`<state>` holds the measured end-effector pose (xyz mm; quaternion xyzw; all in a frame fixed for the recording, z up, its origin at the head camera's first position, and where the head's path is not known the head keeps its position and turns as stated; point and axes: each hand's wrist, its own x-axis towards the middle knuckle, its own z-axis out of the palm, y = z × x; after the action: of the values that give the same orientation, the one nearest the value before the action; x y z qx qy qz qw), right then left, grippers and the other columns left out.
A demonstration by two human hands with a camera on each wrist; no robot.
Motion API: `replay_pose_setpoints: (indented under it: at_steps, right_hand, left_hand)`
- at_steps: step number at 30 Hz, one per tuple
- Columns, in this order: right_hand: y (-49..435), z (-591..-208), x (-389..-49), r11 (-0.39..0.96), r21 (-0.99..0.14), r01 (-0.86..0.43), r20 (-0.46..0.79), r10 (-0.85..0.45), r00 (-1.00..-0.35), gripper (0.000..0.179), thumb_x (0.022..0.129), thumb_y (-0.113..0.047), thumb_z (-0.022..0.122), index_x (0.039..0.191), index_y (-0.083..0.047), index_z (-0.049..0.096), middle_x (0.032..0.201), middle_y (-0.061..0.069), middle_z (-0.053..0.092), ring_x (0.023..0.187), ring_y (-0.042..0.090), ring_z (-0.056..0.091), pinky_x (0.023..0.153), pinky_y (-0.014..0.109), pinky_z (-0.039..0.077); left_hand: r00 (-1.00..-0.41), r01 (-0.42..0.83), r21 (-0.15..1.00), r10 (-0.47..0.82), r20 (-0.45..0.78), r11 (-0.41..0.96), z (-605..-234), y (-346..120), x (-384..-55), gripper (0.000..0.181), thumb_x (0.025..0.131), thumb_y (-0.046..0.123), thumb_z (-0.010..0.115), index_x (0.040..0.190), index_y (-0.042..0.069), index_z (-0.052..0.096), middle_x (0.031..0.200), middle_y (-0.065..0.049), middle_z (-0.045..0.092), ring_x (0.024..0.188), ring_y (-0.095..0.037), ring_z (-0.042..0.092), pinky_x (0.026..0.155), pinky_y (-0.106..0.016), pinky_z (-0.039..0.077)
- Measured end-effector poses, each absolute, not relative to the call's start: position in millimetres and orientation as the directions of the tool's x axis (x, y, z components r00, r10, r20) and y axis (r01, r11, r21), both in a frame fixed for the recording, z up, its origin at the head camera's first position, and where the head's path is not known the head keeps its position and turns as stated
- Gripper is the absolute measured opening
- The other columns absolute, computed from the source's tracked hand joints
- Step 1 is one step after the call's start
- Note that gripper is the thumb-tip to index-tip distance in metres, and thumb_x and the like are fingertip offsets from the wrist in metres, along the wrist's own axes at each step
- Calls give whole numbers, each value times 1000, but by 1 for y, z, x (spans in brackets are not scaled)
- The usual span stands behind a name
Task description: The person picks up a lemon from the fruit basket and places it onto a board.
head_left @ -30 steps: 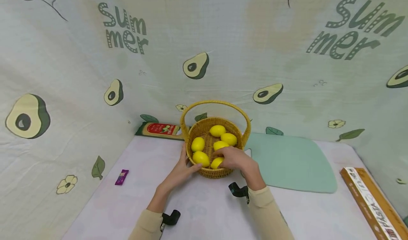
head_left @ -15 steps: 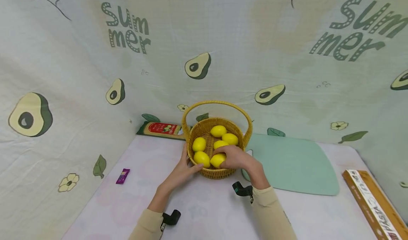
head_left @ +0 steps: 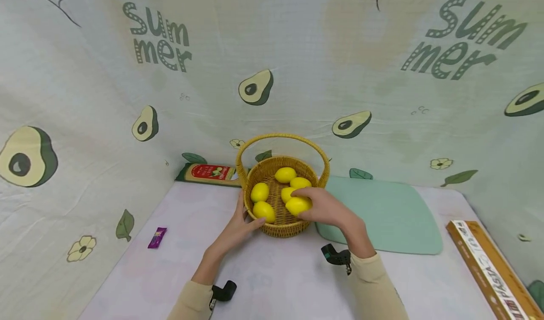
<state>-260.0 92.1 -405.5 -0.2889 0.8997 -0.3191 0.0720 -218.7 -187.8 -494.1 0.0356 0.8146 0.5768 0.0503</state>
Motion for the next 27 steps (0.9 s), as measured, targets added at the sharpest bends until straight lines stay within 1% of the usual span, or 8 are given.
replay_pose_setpoints:
  at_steps: [2, 7, 12, 16, 17, 19, 24, 27]
  right_hand:
    - [98, -404, -259, 629, -619, -470, 58, -560, -826, 52, 81, -16, 73, 132, -14, 63, 129, 2, 65, 100, 16, 57, 85, 34, 50]
    - [112, -399, -256, 630, -627, -458, 70, -540, -839, 52, 80, -15, 71, 132, -14, 63, 124, 2, 65, 98, 19, 56, 83, 35, 48]
    - [130, -394, -255, 619, -655, -433, 73, -519, -852, 51, 82, -12, 70, 133, -15, 62, 122, 2, 64, 100, 20, 56, 84, 36, 48]
    - [143, -393, -256, 613, -667, -424, 70, -515, -854, 48, 83, -13, 72, 130, -15, 63, 119, 3, 65, 98, 21, 56, 81, 35, 48]
    - [147, -393, -257, 615, -667, -420, 67, -512, -856, 47, 83, -13, 72, 129, -15, 64, 118, 3, 65, 97, 21, 56, 80, 35, 48]
    - [154, -394, -258, 629, -662, -408, 56, -501, -863, 46, 83, -13, 73, 128, -16, 64, 115, 3, 66, 95, 21, 56, 78, 34, 48]
    - [170, -397, -264, 688, -629, -362, 31, -443, -896, 47, 81, -12, 71, 127, -14, 64, 114, 5, 66, 93, 22, 55, 75, 34, 46]
    - [177, -402, -269, 721, -605, -337, 21, -409, -912, 46, 81, -12, 71, 127, -13, 63, 114, 7, 65, 92, 23, 55, 75, 34, 46]
  left_hand:
    - [-993, 8, 945, 114, -31, 328, -494, -188, -219, 108, 89, 43, 73, 152, 50, -14, 168, 7, -11, 153, -41, 14, 119, -66, 18]
    - [-994, 14, 946, 110, -23, 324, -495, -188, -219, 108, 88, 44, 73, 151, 53, -13, 167, 12, -9, 154, -38, 15, 120, -66, 16]
    - [-992, 15, 948, 120, -24, 317, -495, -187, -218, 109, 88, 45, 74, 152, 51, -14, 168, 7, -10, 153, -40, 15, 120, -66, 17]
    - [-992, 16, 950, 121, -23, 312, -496, -187, -219, 110, 87, 45, 74, 153, 49, -14, 168, 5, -9, 153, -41, 15, 119, -65, 20]
    - [-993, 11, 952, 118, -26, 307, -496, -187, -219, 110, 87, 45, 74, 153, 50, -14, 168, 6, -9, 153, -41, 16, 119, -65, 20]
    - [-993, 11, 953, 116, -26, 303, -496, -187, -219, 110, 87, 44, 75, 152, 51, -14, 168, 6, -9, 153, -40, 15, 119, -64, 20]
    - [-991, 14, 954, 130, -26, 299, -491, -187, -217, 110, 89, 42, 74, 154, 47, -15, 168, 5, -11, 153, -40, 14, 120, -64, 19]
    - [-991, 6, 955, 127, -34, 297, -490, -187, -217, 110, 88, 43, 74, 153, 48, -14, 167, 7, -11, 154, -40, 14, 120, -63, 20]
